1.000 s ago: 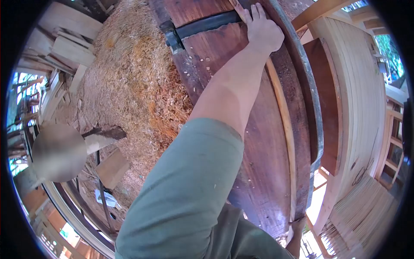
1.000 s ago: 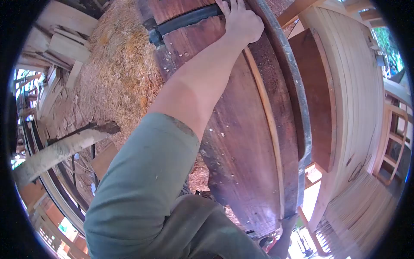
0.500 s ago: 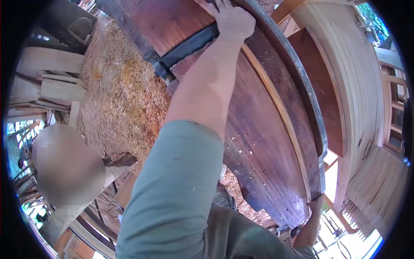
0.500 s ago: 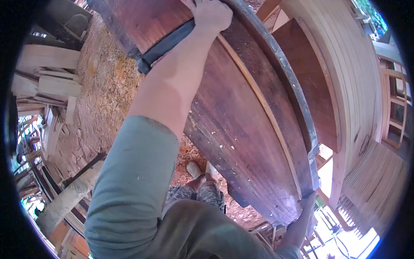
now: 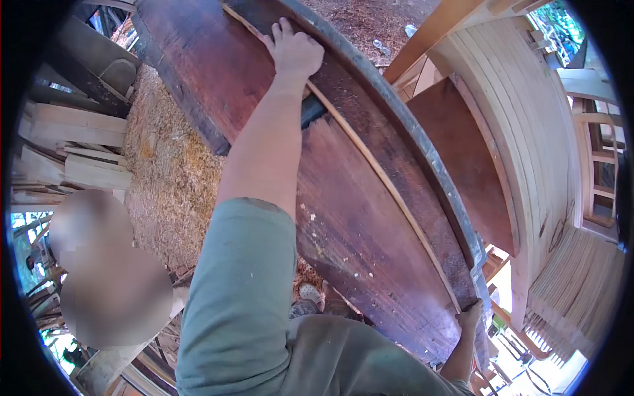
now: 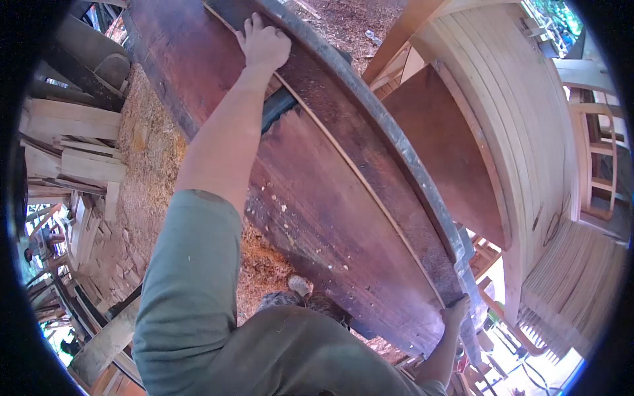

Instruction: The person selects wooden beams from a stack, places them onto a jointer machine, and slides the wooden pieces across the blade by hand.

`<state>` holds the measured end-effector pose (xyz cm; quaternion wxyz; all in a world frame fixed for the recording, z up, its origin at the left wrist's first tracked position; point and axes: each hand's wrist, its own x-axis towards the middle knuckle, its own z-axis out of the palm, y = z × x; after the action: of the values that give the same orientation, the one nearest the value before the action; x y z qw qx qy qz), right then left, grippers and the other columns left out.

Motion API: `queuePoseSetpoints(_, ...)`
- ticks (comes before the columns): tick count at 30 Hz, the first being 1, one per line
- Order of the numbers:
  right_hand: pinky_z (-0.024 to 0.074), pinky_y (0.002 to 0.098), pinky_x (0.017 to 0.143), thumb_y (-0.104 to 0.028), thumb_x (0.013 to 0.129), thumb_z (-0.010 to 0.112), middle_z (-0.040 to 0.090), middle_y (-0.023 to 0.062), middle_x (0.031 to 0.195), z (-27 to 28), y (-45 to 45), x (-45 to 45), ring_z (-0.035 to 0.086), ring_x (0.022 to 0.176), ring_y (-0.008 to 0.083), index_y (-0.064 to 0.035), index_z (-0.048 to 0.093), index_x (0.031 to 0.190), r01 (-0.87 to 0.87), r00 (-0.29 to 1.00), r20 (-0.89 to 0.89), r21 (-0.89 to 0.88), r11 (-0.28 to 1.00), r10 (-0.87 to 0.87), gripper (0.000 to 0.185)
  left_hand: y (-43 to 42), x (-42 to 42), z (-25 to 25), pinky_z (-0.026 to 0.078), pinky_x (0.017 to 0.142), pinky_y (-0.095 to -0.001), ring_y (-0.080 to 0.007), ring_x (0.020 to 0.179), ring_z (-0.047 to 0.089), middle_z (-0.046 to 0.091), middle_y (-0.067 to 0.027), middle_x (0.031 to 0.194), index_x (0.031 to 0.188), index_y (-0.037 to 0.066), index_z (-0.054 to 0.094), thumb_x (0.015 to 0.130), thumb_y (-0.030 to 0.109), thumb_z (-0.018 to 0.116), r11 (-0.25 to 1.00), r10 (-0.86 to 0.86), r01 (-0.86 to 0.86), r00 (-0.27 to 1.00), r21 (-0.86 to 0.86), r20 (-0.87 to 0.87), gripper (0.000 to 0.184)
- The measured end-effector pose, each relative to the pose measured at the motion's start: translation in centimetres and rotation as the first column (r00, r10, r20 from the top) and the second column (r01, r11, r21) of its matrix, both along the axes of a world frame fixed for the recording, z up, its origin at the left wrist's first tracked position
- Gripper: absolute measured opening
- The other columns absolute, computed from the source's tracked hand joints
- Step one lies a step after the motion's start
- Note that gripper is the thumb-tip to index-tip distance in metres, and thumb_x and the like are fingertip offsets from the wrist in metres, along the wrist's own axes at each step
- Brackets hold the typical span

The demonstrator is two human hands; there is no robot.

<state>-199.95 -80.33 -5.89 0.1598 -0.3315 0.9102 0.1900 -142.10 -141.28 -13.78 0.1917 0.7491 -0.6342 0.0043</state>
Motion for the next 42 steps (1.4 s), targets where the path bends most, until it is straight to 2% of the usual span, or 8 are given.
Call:
queuePoseSetpoints(7, 0.0331, 0.0452, 0.117, 0.002, 0.052, 0.083, 0.044, 0.0314, 0.145, -2.1, -3.2, 5.0, 0.042, 0.136, 0.0456, 0.0086, 0.021, 0.154, -0.079, 0.993, -0.100, -0.205, 0.976, 0.059, 0.120, -6.1, 5.7, -1.8, 0.013, 0.122, -0.0596, -0.0393, 0.148, 0.028, 0.032, -0.0232, 0.160, 0.120, -0.002, 0.070, 0.094, 0.029, 0.047, 0.991, 0.003, -0.008, 0.999, -0.136, -0.038, 0.047)
queuePoseSetpoints(13, 0.0193, 0.0442, 0.124, 0.009, 0.062, 0.062, 0.031, 0.0334, 0.154, -2.3, -6.2, 8.6, 0.027, 0.146, 0.0455, 0.0087, 0.019, 0.154, 0.023, 0.999, -0.018, -0.364, 0.931, -0.032, 0.102, -9.0, 8.3, -1.5, 0.014, 0.122, -0.0591, -0.0390, 0.147, 0.031, 0.033, -0.0220, 0.160, 0.117, -0.001, 0.072, 0.093, 0.030, 0.047, 0.993, 0.012, -0.017, 0.999, -0.120, -0.043, 0.046)
queuePoseSetpoints(18, 0.0173, 0.0454, 0.125, 0.010, 0.067, 0.061, 0.029, 0.0312, 0.157, -2.3, -7.2, 12.2, 0.024, 0.149, 0.0447, 0.0067, 0.021, 0.155, 0.032, 0.998, 0.060, -0.584, 0.811, 0.004, 0.096, -8.2, 8.2, -0.8, 0.011, 0.122, -0.0590, -0.0464, 0.150, 0.017, 0.009, -0.0291, 0.164, 0.121, -0.008, 0.066, 0.096, 0.037, 0.051, 0.988, 0.116, -0.127, 0.986, -0.092, -0.120, 0.053)
queuePoseSetpoints(21, 0.0199, 0.0492, 0.124, 0.005, 0.072, 0.068, 0.032, 0.0275, 0.157, 0.9, -11.7, 18.6, 0.026, 0.149, 0.0442, 0.0039, 0.027, 0.154, -0.308, 0.920, -0.017, -0.649, 0.696, 0.392, 0.092, -7.6, 7.3, 0.1, 0.008, 0.123, -0.0591, -0.0499, 0.151, 0.012, 0.004, -0.0355, 0.162, 0.129, -0.011, 0.058, 0.096, 0.044, 0.053, 0.942, 0.328, -0.336, 0.906, 0.018, -0.268, 0.065)
queuePoseSetpoints(23, 0.0262, 0.0535, 0.121, -0.006, 0.077, 0.074, 0.038, 0.0254, 0.154, 0.7, -14.7, 19.8, 0.034, 0.145, 0.0449, 0.0022, 0.035, 0.151, -0.590, 0.695, -0.039, -0.601, 0.539, 0.718, 0.084, -8.1, 7.7, 0.2, 0.009, 0.122, -0.0594, -0.0521, 0.151, 0.008, 0.004, -0.0429, 0.157, 0.133, -0.014, 0.052, 0.095, 0.049, 0.055, 0.941, 0.333, -0.335, 0.890, 0.050, -0.313, 0.073)
queuePoseSetpoints(26, 0.0322, 0.0554, 0.117, -0.011, 0.082, 0.070, 0.044, 0.0260, 0.150, 1.1, -19.8, 20.5, 0.041, 0.140, 0.0460, 0.0026, 0.044, 0.145, -0.678, 0.472, 0.081, -0.603, 0.420, 0.878, 0.069, -8.5, 8.3, -0.6, 0.018, 0.122, -0.0522, -0.0542, 0.149, 0.011, 0.007, -0.0474, 0.154, 0.133, -0.019, 0.048, 0.096, 0.046, 0.055, 0.967, 0.247, -0.242, 0.829, 0.077, -0.502, 0.075)
queuePoseSetpoints(33, 0.0425, 0.0600, 0.108, -0.014, 0.088, 0.062, 0.050, 0.0277, 0.145, -1.7, -23.2, 19.2, 0.048, 0.134, 0.0485, 0.0042, 0.058, 0.131, -0.825, 0.264, -0.005, -0.518, 0.223, 0.964, 0.047, -10.1, 9.7, -2.0, 0.025, 0.121, -0.0470, -0.0559, 0.145, 0.022, 0.011, -0.0496, 0.151, 0.128, -0.020, 0.050, 0.095, 0.045, 0.060, 0.969, 0.216, -0.248, 0.847, -0.003, -0.486, 0.074)
queuePoseSetpoints(42, 0.0464, 0.0595, 0.104, -0.014, 0.092, 0.064, 0.053, 0.0256, 0.144, -2.3, -33.1, 28.3, 0.051, 0.133, 0.0469, 0.0020, 0.059, 0.132, -0.773, 0.268, 0.009, -0.594, 0.221, 0.963, 0.043, -21.6, 22.1, -4.9, 0.027, 0.119, -0.0473, -0.0539, 0.140, 0.032, 0.035, -0.0481, 0.142, 0.128, -0.018, 0.054, 0.092, 0.051, 0.061, 0.977, 0.164, -0.204, 0.898, -0.057, -0.408, 0.078)
